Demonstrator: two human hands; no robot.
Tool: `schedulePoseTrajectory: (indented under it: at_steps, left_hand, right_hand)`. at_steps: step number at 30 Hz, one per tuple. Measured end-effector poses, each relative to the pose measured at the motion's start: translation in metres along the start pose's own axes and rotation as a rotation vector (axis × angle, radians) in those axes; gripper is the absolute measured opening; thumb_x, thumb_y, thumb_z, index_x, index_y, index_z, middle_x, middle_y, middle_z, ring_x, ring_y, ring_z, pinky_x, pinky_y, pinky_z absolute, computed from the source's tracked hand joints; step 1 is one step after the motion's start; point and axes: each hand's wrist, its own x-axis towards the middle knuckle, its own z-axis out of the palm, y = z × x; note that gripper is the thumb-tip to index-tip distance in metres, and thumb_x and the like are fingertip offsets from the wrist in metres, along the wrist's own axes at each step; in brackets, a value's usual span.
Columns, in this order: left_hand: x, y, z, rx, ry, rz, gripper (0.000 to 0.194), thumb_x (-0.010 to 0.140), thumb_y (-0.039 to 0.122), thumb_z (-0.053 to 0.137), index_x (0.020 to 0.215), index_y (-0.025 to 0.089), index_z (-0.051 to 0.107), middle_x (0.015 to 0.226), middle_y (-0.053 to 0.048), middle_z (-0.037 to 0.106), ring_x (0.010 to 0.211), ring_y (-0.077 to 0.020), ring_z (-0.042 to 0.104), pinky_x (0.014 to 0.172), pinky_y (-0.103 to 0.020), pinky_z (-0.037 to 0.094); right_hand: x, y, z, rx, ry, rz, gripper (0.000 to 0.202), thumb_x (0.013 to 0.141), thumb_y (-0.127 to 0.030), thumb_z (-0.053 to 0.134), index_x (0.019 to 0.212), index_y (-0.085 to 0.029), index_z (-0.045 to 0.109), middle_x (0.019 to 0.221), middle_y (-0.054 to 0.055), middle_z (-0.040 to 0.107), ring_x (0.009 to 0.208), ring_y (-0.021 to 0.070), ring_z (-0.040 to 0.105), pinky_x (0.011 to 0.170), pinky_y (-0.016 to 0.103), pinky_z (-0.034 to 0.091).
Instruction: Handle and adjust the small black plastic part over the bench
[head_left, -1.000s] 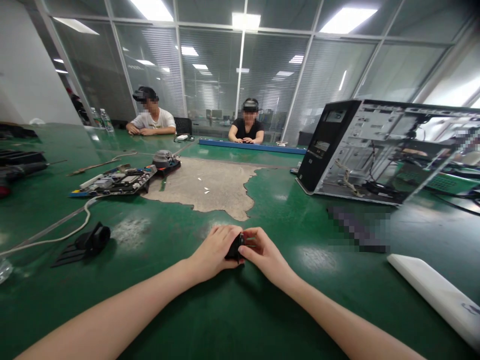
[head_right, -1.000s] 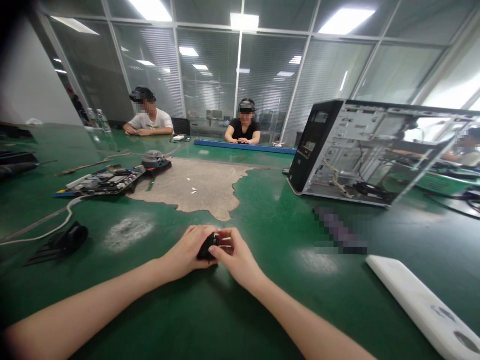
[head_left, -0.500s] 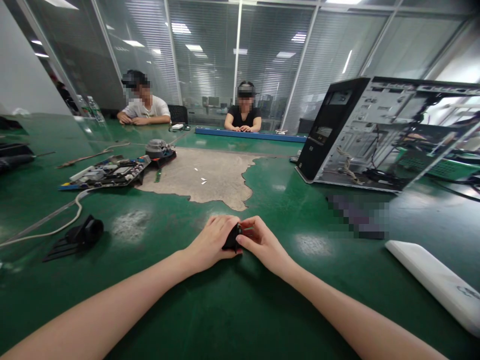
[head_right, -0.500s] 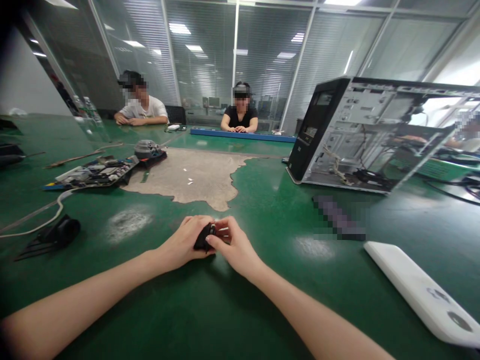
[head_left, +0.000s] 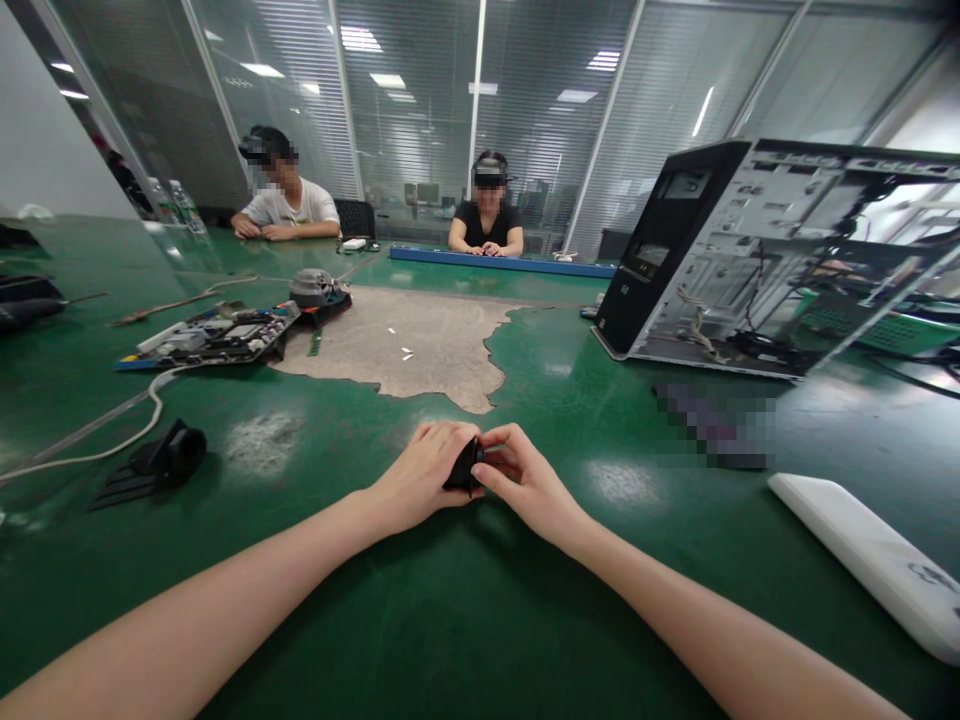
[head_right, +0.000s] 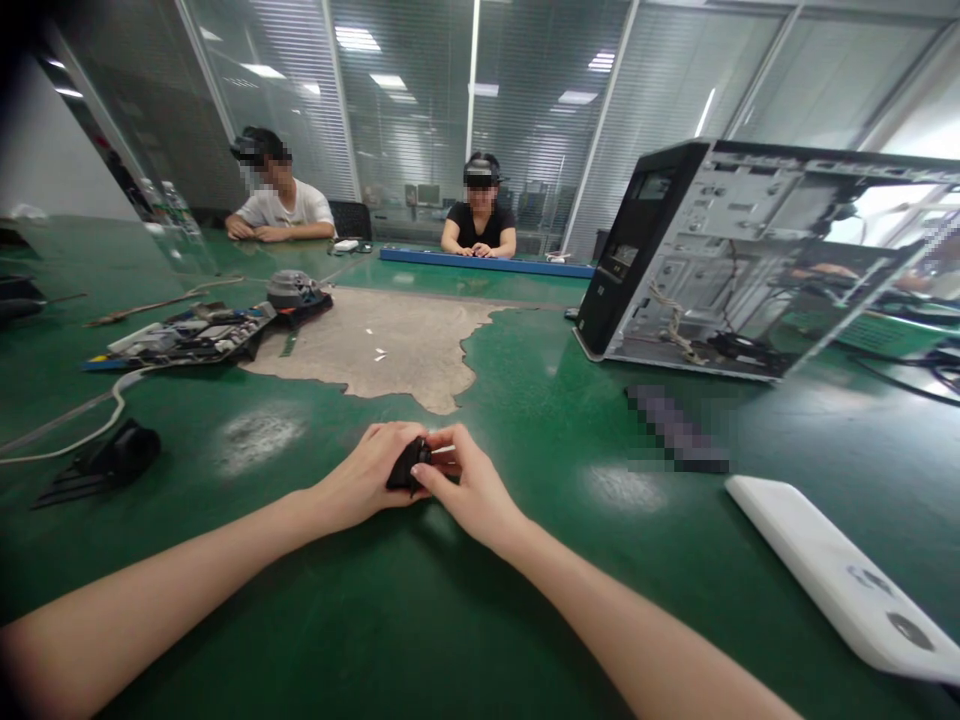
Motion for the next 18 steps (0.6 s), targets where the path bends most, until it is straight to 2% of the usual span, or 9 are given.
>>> schedulePoseTrajectory:
  at_steps: [3, 6, 11, 15, 18]
  left_hand:
    - [-0.0002, -0.0001, -0.0004, -0.007, 0.000, 0.005, 0.054, 0.071, 0.025, 0.063, 0.114, 0.022, 0.030, 0.108, -0.005, 0.051, 0.102, -0.0226, 0.046, 0.086, -0.037, 0.032]
    - [-0.0002, -0.0004, -0.0008, -0.014, -0.007, 0.001, 0.053, 0.071, 0.021, 0.062, 0.114, 0.022, 0.031, 0.108, -0.005, 0.051, 0.102, -0.0222, 0.047, 0.086, -0.036, 0.031]
    - [0.0005, -0.0004, -0.0010, -0.014, -0.012, 0.000, 0.056, 0.070, 0.023, 0.065, 0.114, 0.022, 0.031, 0.110, -0.005, 0.050, 0.102, -0.0221, 0.046, 0.086, -0.036, 0.032]
    - [0.0003, 0.0002, -0.0006, -0.008, -0.003, -0.013, 0.054, 0.070, 0.026, 0.065, 0.113, 0.021, 0.032, 0.108, -0.005, 0.051, 0.101, -0.0221, 0.047, 0.085, -0.036, 0.032]
    - [0.0003, 0.0009, -0.0013, -0.012, -0.003, -0.018, 0.054, 0.070, 0.026, 0.065, 0.113, 0.021, 0.032, 0.107, -0.005, 0.051, 0.101, -0.0224, 0.047, 0.085, -0.036, 0.033]
  right_hand:
    - [-0.0005, -0.0003, -0.0018, -0.006, -0.048, 0.007, 0.023, 0.077, -0.025, 0.057, 0.096, -0.021, 0.045, 0.093, 0.002, 0.055, 0.087, 0.0153, 0.057, 0.076, 0.033, 0.051]
    - [-0.0053, -0.0020, -0.0017, -0.059, -0.089, -0.055, 0.022, 0.078, -0.022, 0.056, 0.098, -0.022, 0.046, 0.093, 0.001, 0.054, 0.088, 0.0143, 0.057, 0.083, 0.034, 0.049]
    - [-0.0063, -0.0023, 0.0021, -0.111, 0.015, -0.155, 0.008, 0.079, -0.023, 0.053, 0.087, -0.021, 0.051, 0.100, 0.003, 0.050, 0.094, 0.0152, 0.054, 0.083, 0.032, 0.047]
    - [-0.0001, -0.0009, 0.0031, -0.019, 0.063, -0.048, 0.017, 0.077, -0.025, 0.057, 0.089, -0.021, 0.046, 0.089, 0.001, 0.054, 0.086, 0.0145, 0.057, 0.080, 0.033, 0.048]
    - [0.0000, -0.0013, 0.0013, 0.010, 0.004, 0.016, 0.020, 0.077, -0.027, 0.056, 0.093, -0.021, 0.045, 0.089, 0.001, 0.055, 0.085, 0.0144, 0.057, 0.077, 0.032, 0.049]
